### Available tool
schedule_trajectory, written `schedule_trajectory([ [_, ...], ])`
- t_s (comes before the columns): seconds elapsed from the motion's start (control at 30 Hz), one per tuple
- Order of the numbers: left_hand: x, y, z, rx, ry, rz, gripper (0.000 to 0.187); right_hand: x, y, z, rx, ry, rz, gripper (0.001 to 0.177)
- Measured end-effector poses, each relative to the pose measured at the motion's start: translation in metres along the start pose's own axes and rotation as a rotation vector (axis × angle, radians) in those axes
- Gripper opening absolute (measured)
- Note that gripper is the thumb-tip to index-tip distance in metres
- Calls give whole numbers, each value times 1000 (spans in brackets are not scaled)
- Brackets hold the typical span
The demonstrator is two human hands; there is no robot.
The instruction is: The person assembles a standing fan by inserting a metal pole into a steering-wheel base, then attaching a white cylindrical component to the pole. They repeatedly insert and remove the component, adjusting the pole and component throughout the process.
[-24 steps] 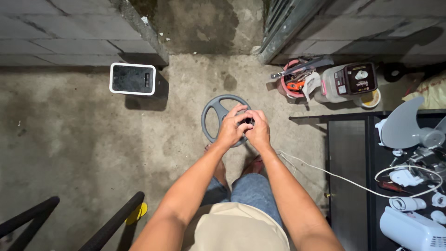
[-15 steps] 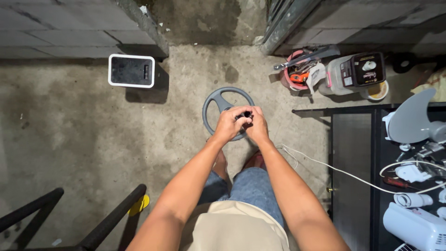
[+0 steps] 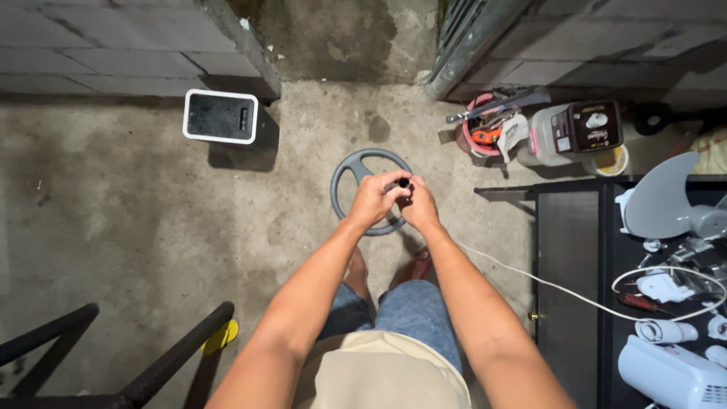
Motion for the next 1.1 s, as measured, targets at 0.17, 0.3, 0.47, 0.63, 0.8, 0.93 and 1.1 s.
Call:
schedule_trajectory([
  [0.17, -2, -13, -1, 12, -51, -30, 28, 1, 16, 15, 74, -61, 124, 26],
  [0.3, 5, -36, 0, -27, -63, -51, 29, 1, 31, 44, 14, -14, -20, 24],
  [0.47, 12, -81, 5, -53, -45, -121, 37, -6, 74, 97, 170, -40, 86, 21],
  [0.63, 7, -103, 8, -4, 3, -208, 48, -12, 108, 156, 236, -60, 227, 29],
  [0.8, 4, -96, -4, -260, 112, -120, 57, -16, 147, 219, 393, -96, 408, 21],
  [0.93, 14, -113, -10, 13, 44, -185, 50, -19, 181, 260, 531, -91, 487, 23],
  [1.1, 30, -122, -20, -80, 43, -69, 42, -38, 226, 320, 258, -231, 585, 23],
])
Point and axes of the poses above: each hand's wrist, its own x-axis towards the middle knuckle, its own z-axis out of the back of the hand, y = z × x, the point moved 8 cm from there along x, towards the middle knuckle, and after that the axes turned 11 degrees about -x, right-handed, at the moved point
